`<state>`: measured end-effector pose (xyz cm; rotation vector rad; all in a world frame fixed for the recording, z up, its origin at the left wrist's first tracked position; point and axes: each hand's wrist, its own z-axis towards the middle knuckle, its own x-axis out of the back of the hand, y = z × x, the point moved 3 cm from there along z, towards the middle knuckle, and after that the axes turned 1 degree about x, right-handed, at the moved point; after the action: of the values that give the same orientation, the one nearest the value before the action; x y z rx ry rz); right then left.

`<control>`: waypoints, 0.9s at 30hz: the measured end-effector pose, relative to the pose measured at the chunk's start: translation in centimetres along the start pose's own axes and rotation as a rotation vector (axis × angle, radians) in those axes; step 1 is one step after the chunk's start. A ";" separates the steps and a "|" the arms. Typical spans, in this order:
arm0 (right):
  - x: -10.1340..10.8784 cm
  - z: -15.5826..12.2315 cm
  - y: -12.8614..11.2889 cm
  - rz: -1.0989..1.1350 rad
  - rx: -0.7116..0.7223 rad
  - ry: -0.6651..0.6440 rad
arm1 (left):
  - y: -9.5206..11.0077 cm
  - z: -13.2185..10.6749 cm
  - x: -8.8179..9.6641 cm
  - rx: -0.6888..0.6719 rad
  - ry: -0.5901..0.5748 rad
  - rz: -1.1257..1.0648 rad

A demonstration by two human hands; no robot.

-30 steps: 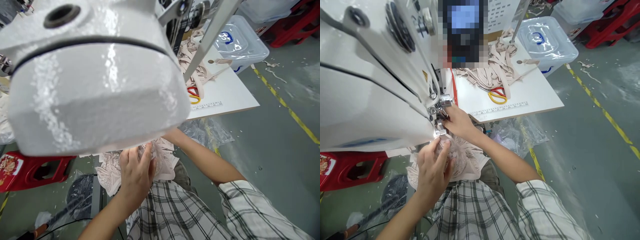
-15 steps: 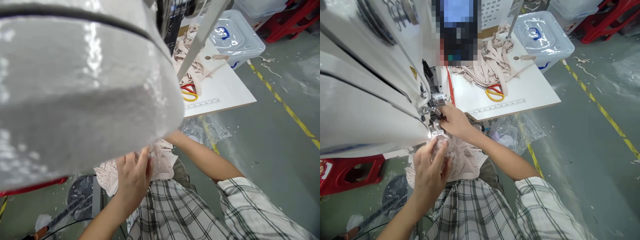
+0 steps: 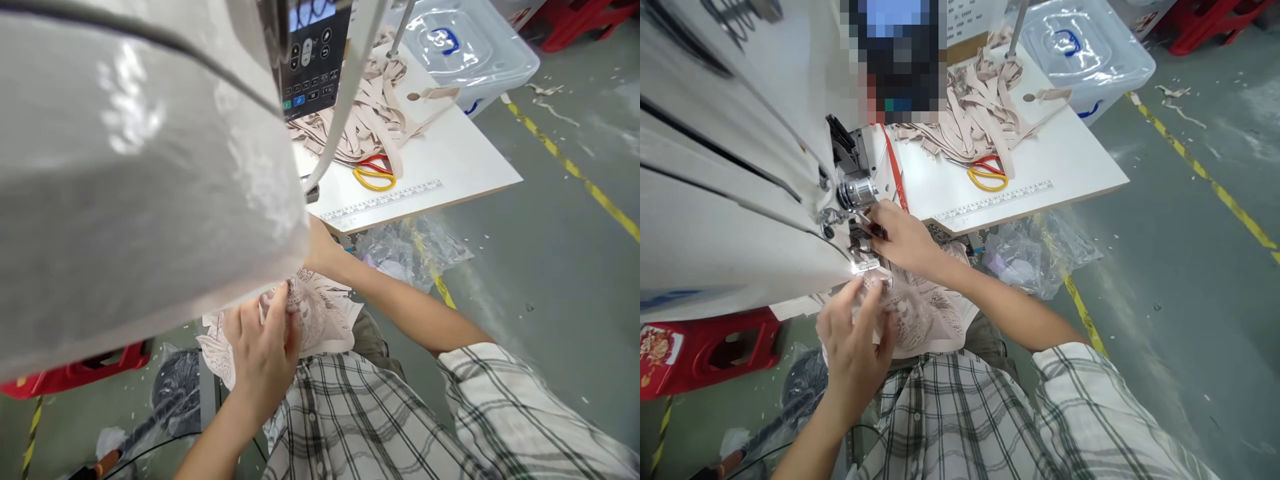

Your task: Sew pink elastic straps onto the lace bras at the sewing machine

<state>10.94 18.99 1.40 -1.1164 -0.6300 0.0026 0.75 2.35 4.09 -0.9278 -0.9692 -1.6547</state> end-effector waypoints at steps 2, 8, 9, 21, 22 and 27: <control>-0.1 0.0 0.1 -0.008 0.035 0.043 | -0.9 -0.5 0.1 0.036 0.059 -0.003; -0.2 -0.1 -0.1 0.086 0.030 0.037 | -4.3 -1.6 -0.4 0.346 0.090 -0.237; -0.2 -0.1 -0.2 0.085 0.018 0.025 | -4.8 -1.5 -0.7 0.399 0.069 -0.305; 0.0 0.2 0.3 0.069 0.094 0.063 | -5.9 0.5 -3.0 0.699 -0.015 -0.642; 0.1 0.2 0.3 0.068 0.094 0.066 | -5.7 0.7 -3.0 0.702 0.001 -0.650; 0.4 0.4 0.4 0.052 0.070 0.049 | -4.8 1.4 -2.9 0.702 0.052 -0.625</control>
<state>11.20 19.60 1.38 -1.0622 -0.5529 0.0419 -3.03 5.68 1.22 -0.1003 -1.7662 -1.6103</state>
